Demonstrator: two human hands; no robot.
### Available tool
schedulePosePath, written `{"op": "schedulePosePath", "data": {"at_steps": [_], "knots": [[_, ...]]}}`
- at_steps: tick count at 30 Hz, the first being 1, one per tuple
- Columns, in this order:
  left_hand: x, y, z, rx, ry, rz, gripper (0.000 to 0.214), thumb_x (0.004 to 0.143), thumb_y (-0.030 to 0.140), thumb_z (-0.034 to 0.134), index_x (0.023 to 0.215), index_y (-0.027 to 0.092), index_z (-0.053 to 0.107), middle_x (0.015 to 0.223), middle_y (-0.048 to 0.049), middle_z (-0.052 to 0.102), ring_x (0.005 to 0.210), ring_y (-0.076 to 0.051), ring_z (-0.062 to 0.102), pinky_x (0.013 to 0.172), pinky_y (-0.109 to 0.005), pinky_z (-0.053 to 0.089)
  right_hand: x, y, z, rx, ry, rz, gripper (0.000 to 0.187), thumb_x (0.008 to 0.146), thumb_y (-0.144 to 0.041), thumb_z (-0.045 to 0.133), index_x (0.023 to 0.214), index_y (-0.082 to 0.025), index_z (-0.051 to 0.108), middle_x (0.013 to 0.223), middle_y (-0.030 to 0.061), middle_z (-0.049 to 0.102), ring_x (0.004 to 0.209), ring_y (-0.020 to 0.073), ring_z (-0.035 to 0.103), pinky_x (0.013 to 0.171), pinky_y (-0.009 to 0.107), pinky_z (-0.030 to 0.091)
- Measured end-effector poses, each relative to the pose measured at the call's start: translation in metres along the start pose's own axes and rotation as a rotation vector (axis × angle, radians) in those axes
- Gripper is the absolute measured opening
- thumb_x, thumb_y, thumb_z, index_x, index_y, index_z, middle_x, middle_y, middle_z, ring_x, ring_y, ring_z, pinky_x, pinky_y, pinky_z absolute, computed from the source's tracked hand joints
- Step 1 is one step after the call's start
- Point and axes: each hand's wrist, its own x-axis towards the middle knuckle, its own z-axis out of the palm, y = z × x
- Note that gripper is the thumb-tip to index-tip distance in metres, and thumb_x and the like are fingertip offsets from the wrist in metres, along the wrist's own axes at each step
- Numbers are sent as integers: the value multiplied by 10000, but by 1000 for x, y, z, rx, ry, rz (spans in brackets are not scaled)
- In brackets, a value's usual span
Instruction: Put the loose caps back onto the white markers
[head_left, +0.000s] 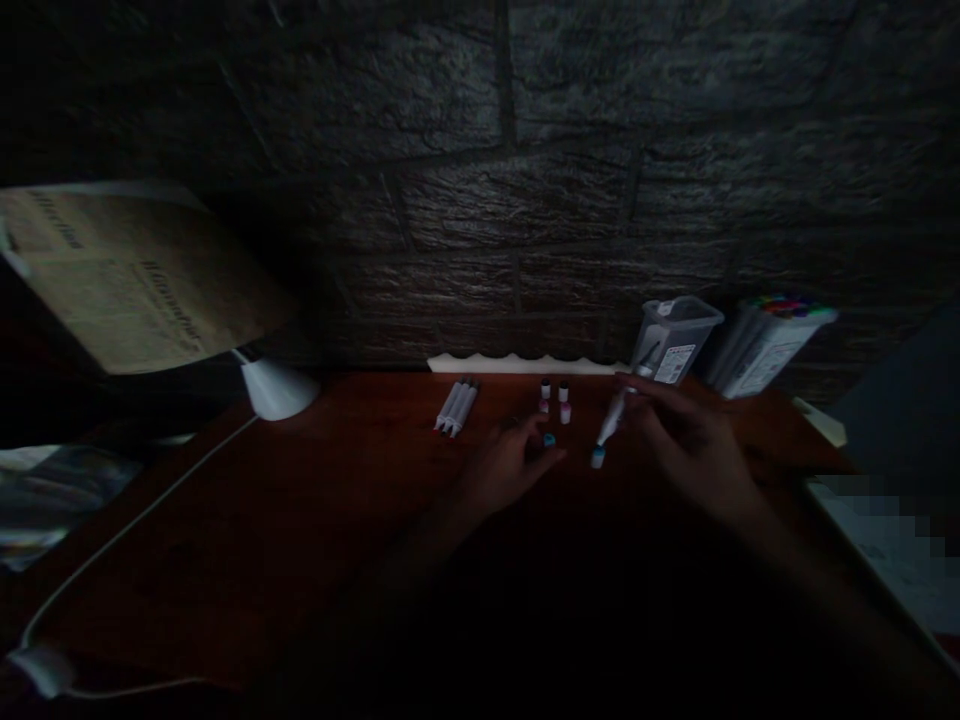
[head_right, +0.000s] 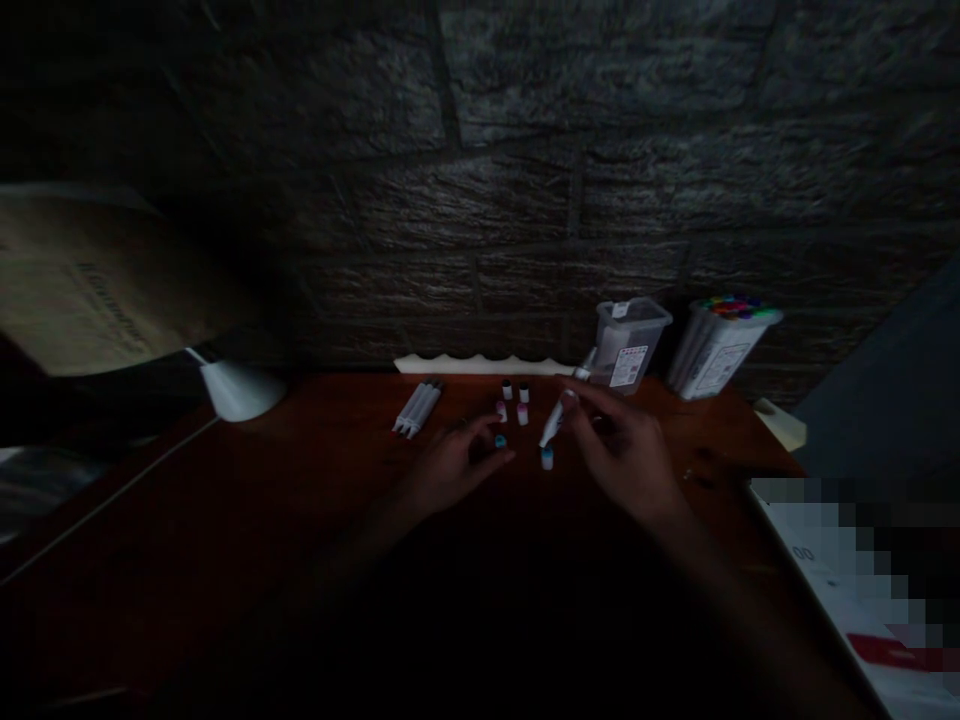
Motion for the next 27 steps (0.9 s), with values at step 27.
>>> {"op": "schedulePosePath", "data": {"at_steps": [27], "knots": [[5, -60, -56, 495, 110, -520, 294, 851, 391, 528, 912, 192, 735, 1003, -148, 682, 900, -279, 663, 762, -347, 485, -4, 20, -2, -705, -485, 242, 360, 869, -438, 532, 1148, -234, 632, 895, 121, 722, 734, 269, 681, 554, 311, 377]]}}
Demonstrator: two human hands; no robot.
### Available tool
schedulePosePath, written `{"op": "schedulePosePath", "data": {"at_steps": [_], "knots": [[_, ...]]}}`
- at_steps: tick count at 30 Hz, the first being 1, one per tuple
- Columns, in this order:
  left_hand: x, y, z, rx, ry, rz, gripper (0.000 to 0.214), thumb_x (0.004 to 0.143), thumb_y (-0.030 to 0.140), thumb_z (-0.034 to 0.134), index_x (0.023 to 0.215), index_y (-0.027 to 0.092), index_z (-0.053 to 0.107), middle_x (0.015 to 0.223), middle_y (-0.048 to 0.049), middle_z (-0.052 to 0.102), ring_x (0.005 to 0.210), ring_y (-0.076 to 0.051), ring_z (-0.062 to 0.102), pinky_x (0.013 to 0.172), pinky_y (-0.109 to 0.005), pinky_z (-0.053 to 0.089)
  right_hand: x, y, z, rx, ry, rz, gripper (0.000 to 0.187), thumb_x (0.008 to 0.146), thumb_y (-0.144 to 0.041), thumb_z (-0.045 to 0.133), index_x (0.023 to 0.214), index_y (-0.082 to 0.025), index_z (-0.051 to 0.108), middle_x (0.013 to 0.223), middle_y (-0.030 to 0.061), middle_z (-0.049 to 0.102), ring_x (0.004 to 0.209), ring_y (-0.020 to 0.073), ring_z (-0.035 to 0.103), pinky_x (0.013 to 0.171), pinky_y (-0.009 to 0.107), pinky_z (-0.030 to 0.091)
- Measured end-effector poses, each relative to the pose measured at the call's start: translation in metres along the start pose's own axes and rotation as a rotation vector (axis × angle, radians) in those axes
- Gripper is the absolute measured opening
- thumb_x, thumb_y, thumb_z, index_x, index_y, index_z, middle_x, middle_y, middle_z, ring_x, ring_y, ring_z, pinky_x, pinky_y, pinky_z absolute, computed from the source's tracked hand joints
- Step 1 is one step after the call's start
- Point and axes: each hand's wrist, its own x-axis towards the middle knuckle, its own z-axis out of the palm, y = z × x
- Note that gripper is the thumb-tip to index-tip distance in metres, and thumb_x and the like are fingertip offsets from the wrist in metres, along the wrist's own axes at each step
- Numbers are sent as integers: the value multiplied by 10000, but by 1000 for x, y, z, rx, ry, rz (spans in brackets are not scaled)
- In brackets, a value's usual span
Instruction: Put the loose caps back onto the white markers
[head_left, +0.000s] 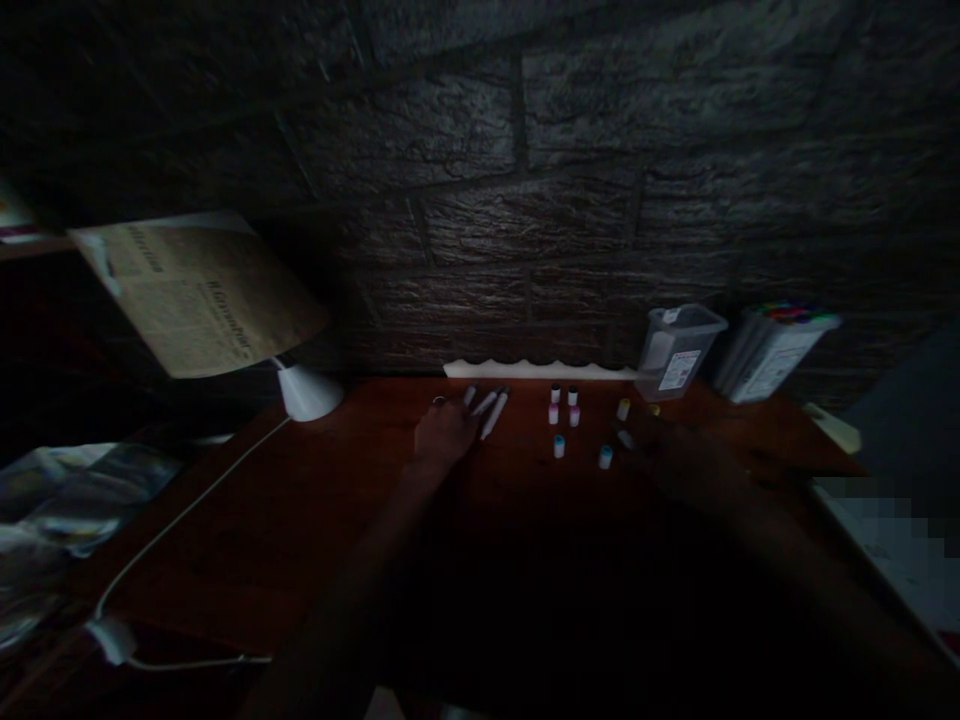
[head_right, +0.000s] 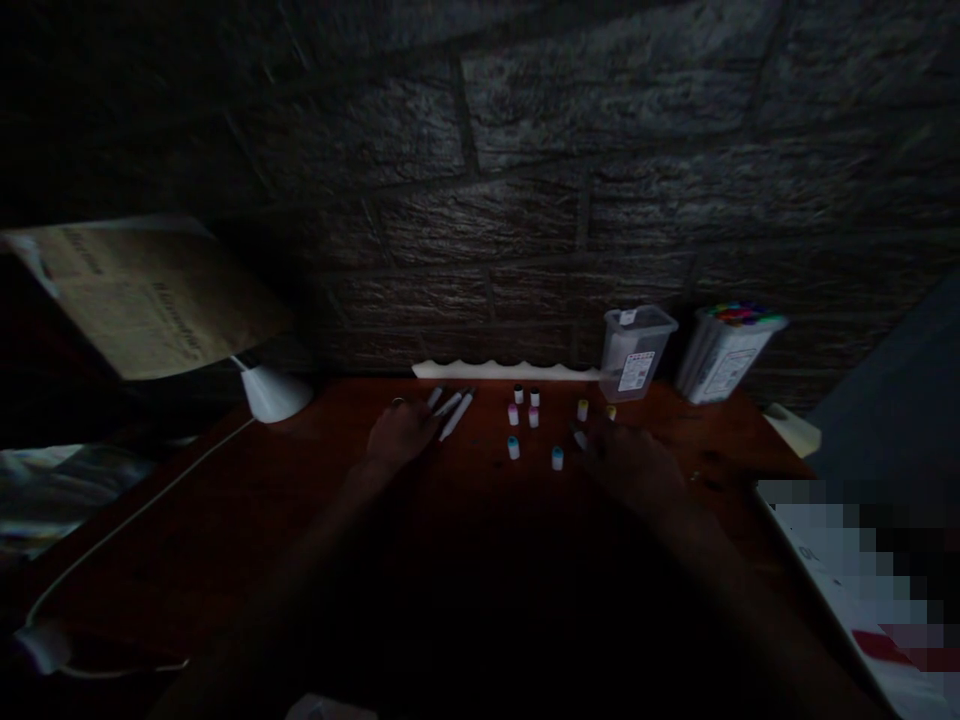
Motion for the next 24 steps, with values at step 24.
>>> {"op": "schedulePosePath", "data": {"at_steps": [24], "knots": [[-37, 55, 1, -666, -45, 530, 370, 886, 405, 551, 1204, 230, 624, 981, -47, 690, 946, -211, 629, 877, -349, 472, -8, -44, -20, 1323, 33, -30, 342, 802, -529, 635, 888, -206, 707, 614, -35, 508, 532, 73, 426, 486, 196, 363]]}}
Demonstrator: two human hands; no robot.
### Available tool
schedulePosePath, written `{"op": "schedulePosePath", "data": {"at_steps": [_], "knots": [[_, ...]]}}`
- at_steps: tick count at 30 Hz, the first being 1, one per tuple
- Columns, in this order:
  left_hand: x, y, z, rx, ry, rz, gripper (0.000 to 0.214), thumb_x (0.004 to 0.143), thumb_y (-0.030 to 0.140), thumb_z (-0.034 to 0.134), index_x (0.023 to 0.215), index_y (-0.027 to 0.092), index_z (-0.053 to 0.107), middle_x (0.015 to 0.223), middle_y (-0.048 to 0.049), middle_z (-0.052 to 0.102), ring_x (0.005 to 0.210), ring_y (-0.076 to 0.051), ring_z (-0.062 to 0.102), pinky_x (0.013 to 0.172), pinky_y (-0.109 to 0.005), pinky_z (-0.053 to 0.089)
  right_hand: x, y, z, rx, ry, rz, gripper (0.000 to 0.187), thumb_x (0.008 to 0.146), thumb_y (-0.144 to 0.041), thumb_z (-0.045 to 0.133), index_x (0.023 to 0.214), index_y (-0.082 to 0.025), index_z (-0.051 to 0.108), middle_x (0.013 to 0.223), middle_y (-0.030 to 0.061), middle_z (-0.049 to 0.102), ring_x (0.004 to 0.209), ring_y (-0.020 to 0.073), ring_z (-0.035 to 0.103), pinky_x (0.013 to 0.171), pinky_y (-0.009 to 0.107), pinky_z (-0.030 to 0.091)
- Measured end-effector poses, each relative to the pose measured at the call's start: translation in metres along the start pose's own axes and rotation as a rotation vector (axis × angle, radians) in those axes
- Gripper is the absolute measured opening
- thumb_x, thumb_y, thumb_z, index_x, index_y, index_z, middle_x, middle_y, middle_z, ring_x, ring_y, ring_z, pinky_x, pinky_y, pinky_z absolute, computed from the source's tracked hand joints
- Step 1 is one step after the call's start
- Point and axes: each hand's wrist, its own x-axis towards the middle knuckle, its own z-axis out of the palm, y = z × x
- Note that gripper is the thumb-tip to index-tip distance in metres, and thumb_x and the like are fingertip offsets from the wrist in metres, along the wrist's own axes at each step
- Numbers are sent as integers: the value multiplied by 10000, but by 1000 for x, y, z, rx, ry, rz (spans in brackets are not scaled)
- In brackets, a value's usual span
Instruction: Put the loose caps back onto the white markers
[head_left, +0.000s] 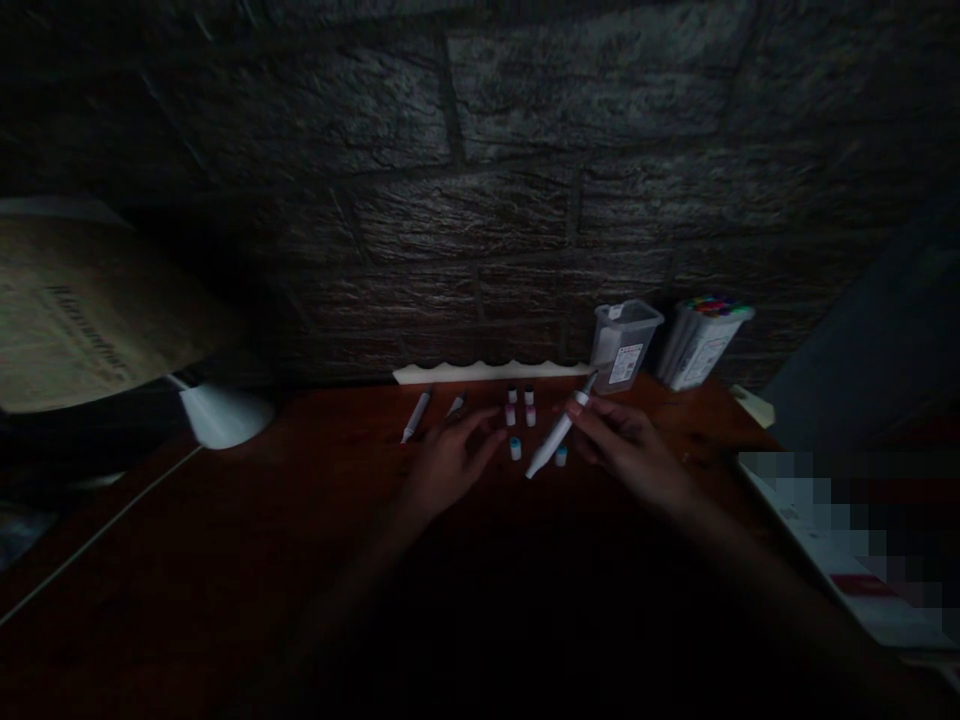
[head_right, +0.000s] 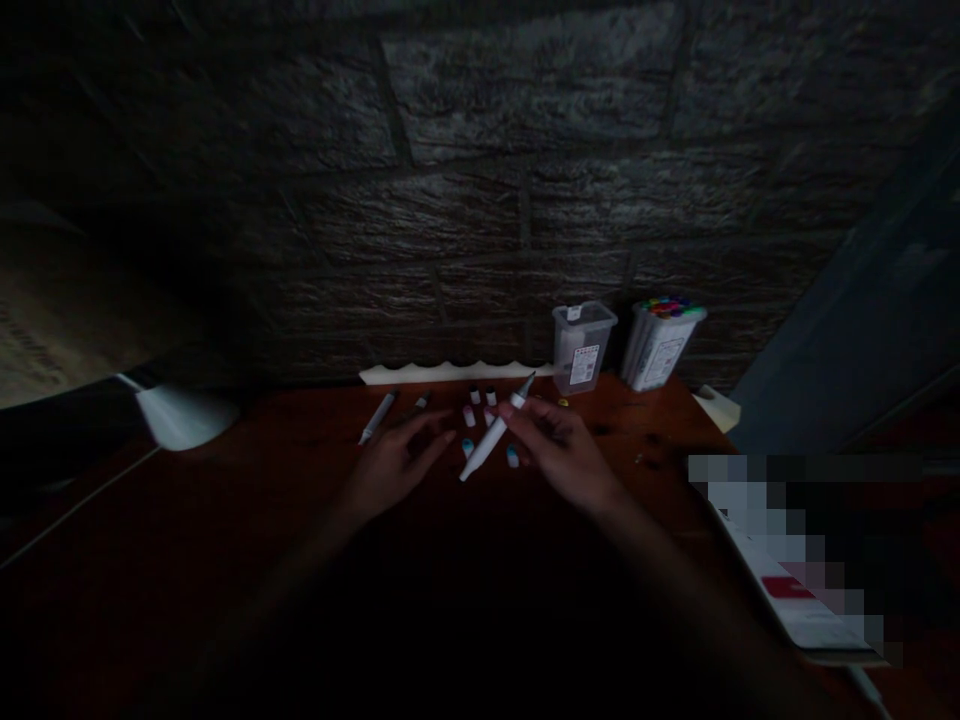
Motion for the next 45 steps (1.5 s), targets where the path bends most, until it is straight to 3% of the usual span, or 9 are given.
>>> {"op": "schedulePosePath", "data": {"at_steps": [4, 13, 16, 21, 26, 29, 32, 38, 45], "knots": [[0, -3, 6, 119, -99, 33, 395, 894, 376, 537, 1264, 248, 588, 973, -53, 686, 906, -206, 630, 860, -334, 467, 0, 0, 0, 147, 6, 62, 324, 811, -511, 636, 913, -207, 683, 589, -50, 456, 503, 67, 363, 450, 192, 309], [-2, -6, 19, 34, -181, -14, 177, 894, 322, 524, 969, 225, 651, 927, -34, 693, 864, -185, 628, 820, -316, 458, 3, -3, -3, 274, -13, -13, 353, 812, -510, 636, 949, -189, 691, 564, -55, 443, 467, 58, 311, 414, 209, 214], [1, -4, 17, -166, -129, -53, 186, 882, 355, 558, 930, 205, 657, 934, -33, 690, 879, -174, 621, 834, -309, 457, 4, -4, -5, 322, 44, 5, 361, 808, -495, 645, 999, -191, 681, 629, -41, 509, 469, 52, 320, 410, 201, 240], [5, 4, 11, -807, -78, -395, 241, 807, 407, 665, 896, 183, 664, 843, -16, 684, 647, -97, 562, 599, -220, 441, 5, -5, -6, 361, 207, 16, 481, 779, -454, 691, 1221, -323, 558, 759, -37, 612, 581, 93, 521, 470, 199, 384], [5, 8, 6, -1191, -88, -565, 200, 757, 328, 741, 856, 162, 688, 894, -53, 708, 652, -83, 559, 622, -209, 466, -2, -14, -4, 435, 34, 9, 320, 836, -478, 583, 1076, -267, 597, 932, 37, 698, 517, 87, 457, 426, 209, 333], [2, 11, 7, -1249, -134, -526, 219, 757, 276, 742, 960, 198, 709, 971, -57, 714, 684, -86, 576, 658, -217, 477, -9, -16, 0, 450, -74, 22, 283, 816, -443, 615, 1036, -266, 595, 997, 51, 714, 524, 95, 458, 444, 227, 338], [-1, 15, 7, -1253, -152, -455, 315, 744, 243, 748, 1055, 223, 703, 996, -59, 712, 650, -75, 555, 636, -210, 466, -12, -13, 4, 385, -28, -16, 324, 718, -321, 751, 1004, -280, 603, 844, 5, 707, 544, 100, 494, 450, 221, 324], [-1, 18, 7, -1213, -65, -423, 261, 696, 249, 787, 947, 210, 728, 924, -31, 704, 639, -70, 547, 624, -212, 459, -6, -11, 8, 418, 55, -100, 236, 830, -427, 641, 940, -219, 659, 652, -42, 553, 439, 37, 292, 413, 210, 233], [-1, 21, 7, -1188, -38, -311, 210, 676, 224, 796, 877, 213, 737, 814, -1, 687, 635, -77, 553, 591, -208, 434, -4, -9, 8, 356, 91, -39, 214, 799, -399, 653, 872, -199, 664, 655, -29, 523, 462, 55, 299, 419, 217, 237]]}}
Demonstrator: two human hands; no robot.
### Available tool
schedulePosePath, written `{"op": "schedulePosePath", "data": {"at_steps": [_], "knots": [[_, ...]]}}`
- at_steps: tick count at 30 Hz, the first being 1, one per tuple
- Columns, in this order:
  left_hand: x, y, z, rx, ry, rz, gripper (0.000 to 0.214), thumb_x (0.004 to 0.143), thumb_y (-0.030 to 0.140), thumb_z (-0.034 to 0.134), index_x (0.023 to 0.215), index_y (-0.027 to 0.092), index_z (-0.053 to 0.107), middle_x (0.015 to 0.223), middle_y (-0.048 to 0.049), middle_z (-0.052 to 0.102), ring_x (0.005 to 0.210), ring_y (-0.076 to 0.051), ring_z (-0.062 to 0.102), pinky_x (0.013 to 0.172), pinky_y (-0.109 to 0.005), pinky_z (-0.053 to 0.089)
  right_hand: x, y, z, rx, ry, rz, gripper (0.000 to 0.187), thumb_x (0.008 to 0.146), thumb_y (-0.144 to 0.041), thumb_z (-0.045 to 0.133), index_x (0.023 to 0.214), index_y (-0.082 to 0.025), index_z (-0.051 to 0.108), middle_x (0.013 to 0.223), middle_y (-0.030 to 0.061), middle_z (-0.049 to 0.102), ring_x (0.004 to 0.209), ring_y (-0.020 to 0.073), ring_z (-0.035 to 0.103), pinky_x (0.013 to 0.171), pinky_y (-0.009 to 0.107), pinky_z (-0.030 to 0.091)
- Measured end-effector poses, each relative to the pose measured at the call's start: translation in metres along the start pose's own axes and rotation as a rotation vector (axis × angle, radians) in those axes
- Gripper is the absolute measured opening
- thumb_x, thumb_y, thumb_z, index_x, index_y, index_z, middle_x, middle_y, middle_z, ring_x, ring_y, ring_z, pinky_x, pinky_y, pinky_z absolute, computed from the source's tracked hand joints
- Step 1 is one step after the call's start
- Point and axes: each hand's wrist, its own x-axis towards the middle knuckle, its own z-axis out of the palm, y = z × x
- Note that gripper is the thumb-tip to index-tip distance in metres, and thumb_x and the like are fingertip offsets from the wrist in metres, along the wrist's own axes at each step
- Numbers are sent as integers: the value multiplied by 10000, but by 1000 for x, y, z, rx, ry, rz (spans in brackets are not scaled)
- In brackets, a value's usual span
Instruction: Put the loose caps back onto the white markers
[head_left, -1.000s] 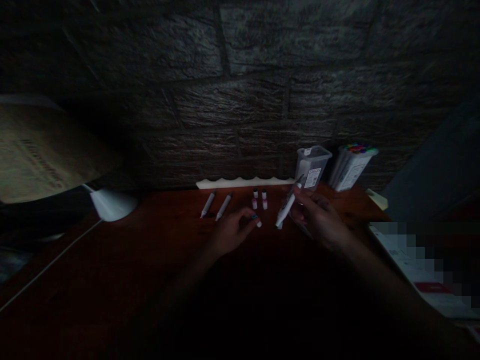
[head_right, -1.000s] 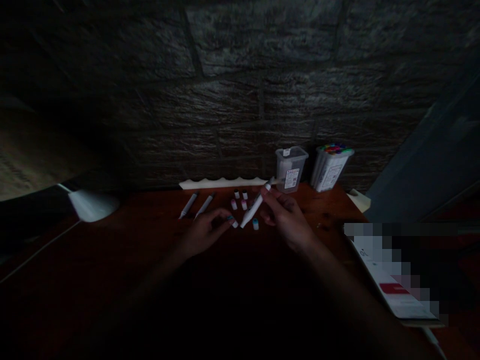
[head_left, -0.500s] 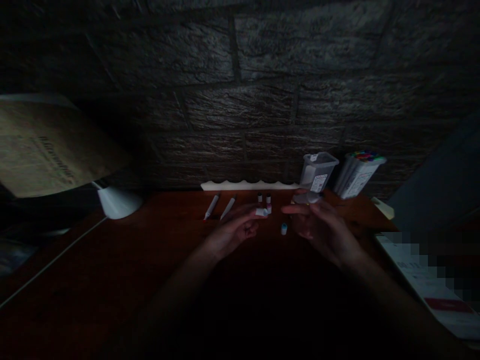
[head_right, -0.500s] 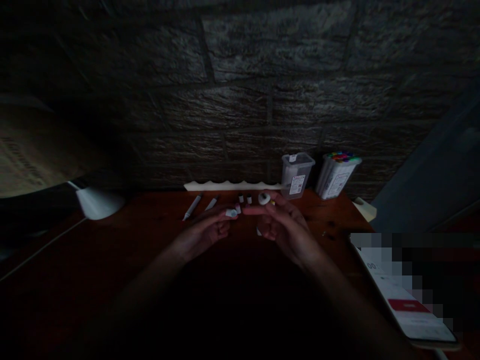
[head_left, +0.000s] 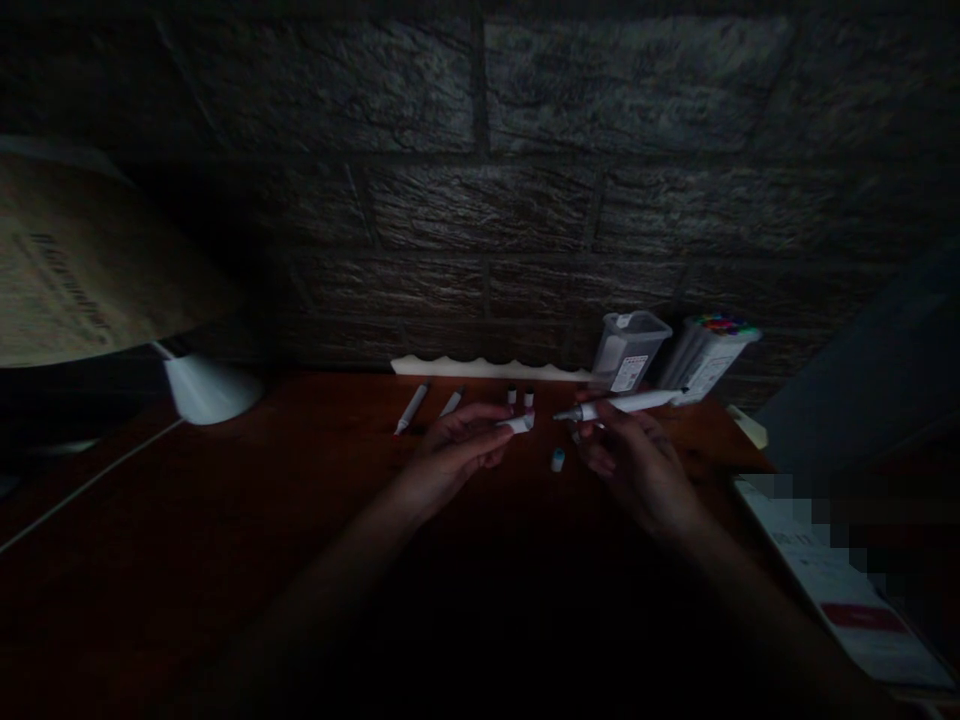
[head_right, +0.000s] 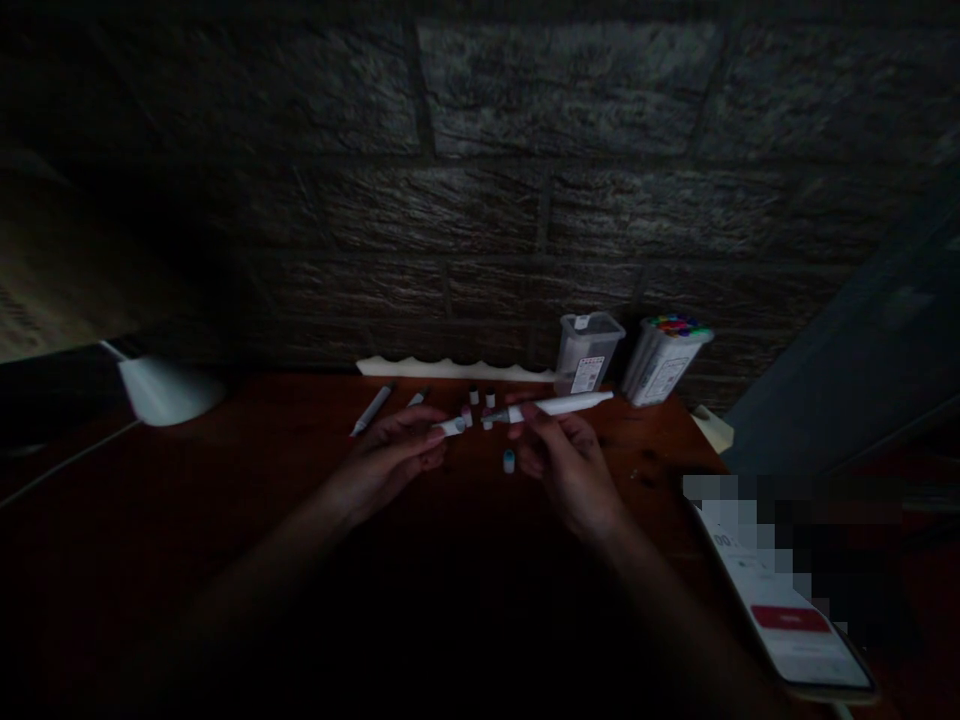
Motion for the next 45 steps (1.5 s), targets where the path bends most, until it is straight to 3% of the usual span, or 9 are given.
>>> {"op": "schedulePosePath", "data": {"at_steps": [3, 6, 10, 13, 31, 38, 45], "knots": [[-1, 0, 1, 30, 6, 52, 199, 685, 221, 785, 877, 208, 736, 810, -4, 692, 623, -76, 542, 579, -209, 423, -2, 2, -3, -166, -30, 23, 259, 812, -450, 608, 765, -196, 630, 561, -43, 447, 460, 74, 329, 427, 216, 271], [1, 0, 0, 30, 20, 86, 189, 717, 272, 764, 886, 194, 729, 810, -20, 705, 584, -71, 520, 549, -207, 403, -7, 5, -7, -513, -159, 41, 321, 846, -476, 556, 691, -198, 594, 583, -23, 477, 513, 96, 414, 471, 220, 337], [3, 1, -4, -27, 58, 90, 194, 737, 317, 752, 864, 177, 708, 767, -21, 700, 594, -82, 539, 557, -212, 411, -16, 10, -3, -767, -401, 4, 271, 901, -426, 495, 796, -212, 625, 643, -24, 518, 561, 103, 460, 528, 224, 381], [4, 0, -7, -56, 76, 74, 204, 739, 330, 753, 852, 170, 696, 721, -5, 677, 603, -80, 553, 553, -199, 409, -19, 13, 1, -825, -467, -59, 251, 919, -396, 475, 843, -217, 633, 660, -21, 538, 584, 110, 488, 547, 232, 395], [4, -1, -7, -106, 32, 71, 154, 775, 295, 730, 823, 157, 684, 717, -4, 660, 609, -78, 550, 560, -202, 407, -17, 20, -1, -1080, -552, -256, 262, 937, -381, 475, 936, -192, 656, 719, 0, 647, 605, 114, 558, 589, 250, 423], [5, 0, -9, -58, -1, 130, 185, 783, 248, 716, 959, 189, 709, 730, 2, 633, 615, -76, 513, 562, -209, 385, -14, 18, -5, -1118, -478, -283, 290, 914, -426, 524, 1036, -206, 666, 795, 6, 697, 639, 126, 593, 630, 264, 446], [3, 9, -18, 133, -37, 172, 213, 789, 236, 713, 999, 202, 723, 769, -8, 634, 684, -94, 536, 604, -222, 413, -9, 12, -11, -1155, -537, -256, 296, 929, -421, 491, 866, -188, 663, 686, -3, 655, 559, 108, 554, 559, 244, 404]]}}
